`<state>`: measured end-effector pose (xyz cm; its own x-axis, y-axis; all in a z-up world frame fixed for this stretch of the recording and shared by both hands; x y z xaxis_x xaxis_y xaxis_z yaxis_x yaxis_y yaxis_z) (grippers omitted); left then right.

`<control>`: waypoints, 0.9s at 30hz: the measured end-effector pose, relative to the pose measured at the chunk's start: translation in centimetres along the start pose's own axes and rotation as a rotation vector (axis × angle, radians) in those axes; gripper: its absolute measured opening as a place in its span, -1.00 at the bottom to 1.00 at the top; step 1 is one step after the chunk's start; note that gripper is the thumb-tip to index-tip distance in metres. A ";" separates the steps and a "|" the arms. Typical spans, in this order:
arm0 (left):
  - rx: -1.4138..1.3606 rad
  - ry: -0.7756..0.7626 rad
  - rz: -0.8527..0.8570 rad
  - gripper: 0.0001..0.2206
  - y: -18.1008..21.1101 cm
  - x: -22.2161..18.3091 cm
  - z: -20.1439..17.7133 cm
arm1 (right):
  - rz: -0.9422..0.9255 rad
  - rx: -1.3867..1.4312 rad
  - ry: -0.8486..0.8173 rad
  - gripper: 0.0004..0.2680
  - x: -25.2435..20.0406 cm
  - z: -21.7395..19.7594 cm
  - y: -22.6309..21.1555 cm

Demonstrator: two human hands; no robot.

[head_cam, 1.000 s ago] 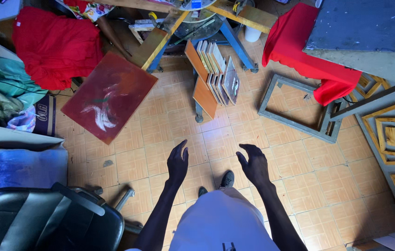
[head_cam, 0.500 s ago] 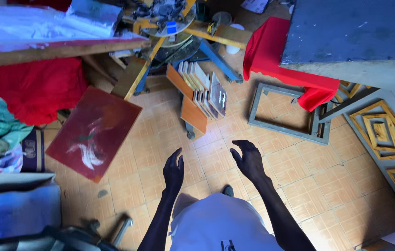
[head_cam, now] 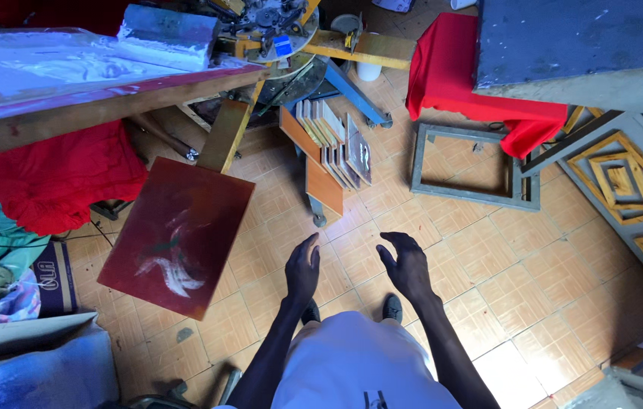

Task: The person uses a hair dryer to dry a printed design on a red shirt, then carries the shirt to a balcony and hangs it on a railing before returning to the workstation to dry another shirt.

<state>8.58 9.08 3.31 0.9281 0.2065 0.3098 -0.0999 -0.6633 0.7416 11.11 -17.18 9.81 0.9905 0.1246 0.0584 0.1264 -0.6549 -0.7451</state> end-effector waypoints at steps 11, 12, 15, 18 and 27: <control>-0.119 -0.072 0.102 -0.72 -1.1 0.3 -3.7 | 0.004 -0.045 0.087 -0.74 -2.9 4.0 -4.7; -0.120 -0.075 0.114 -0.73 -1.0 0.4 -3.7 | 0.005 -0.030 0.094 -0.75 -2.9 3.9 -5.1; -0.096 -0.057 0.121 -0.72 -0.7 0.3 -3.4 | -0.010 -0.020 0.114 -0.75 -2.7 3.7 -4.7; -0.096 -0.042 0.134 -0.71 0.2 0.6 -2.6 | -0.024 -0.019 0.098 -0.74 -2.5 2.7 -4.2; 0.026 0.042 0.060 -0.71 1.7 0.3 -0.2 | -0.068 -0.035 0.045 -0.57 -1.5 -1.6 -2.0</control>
<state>8.60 8.12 4.79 0.9048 0.1958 0.3781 -0.1445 -0.6940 0.7053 9.45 -17.23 12.27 0.9810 0.1360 0.1384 0.1940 -0.6721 -0.7146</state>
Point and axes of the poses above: each hand's wrist, its own x-axis towards the middle knuckle, its own z-axis out of the palm, y = z × x, the point moved 8 cm from there along x, towards the middle knuckle, and after that the axes turned 1 degree about -y, right-handed, at the moved point
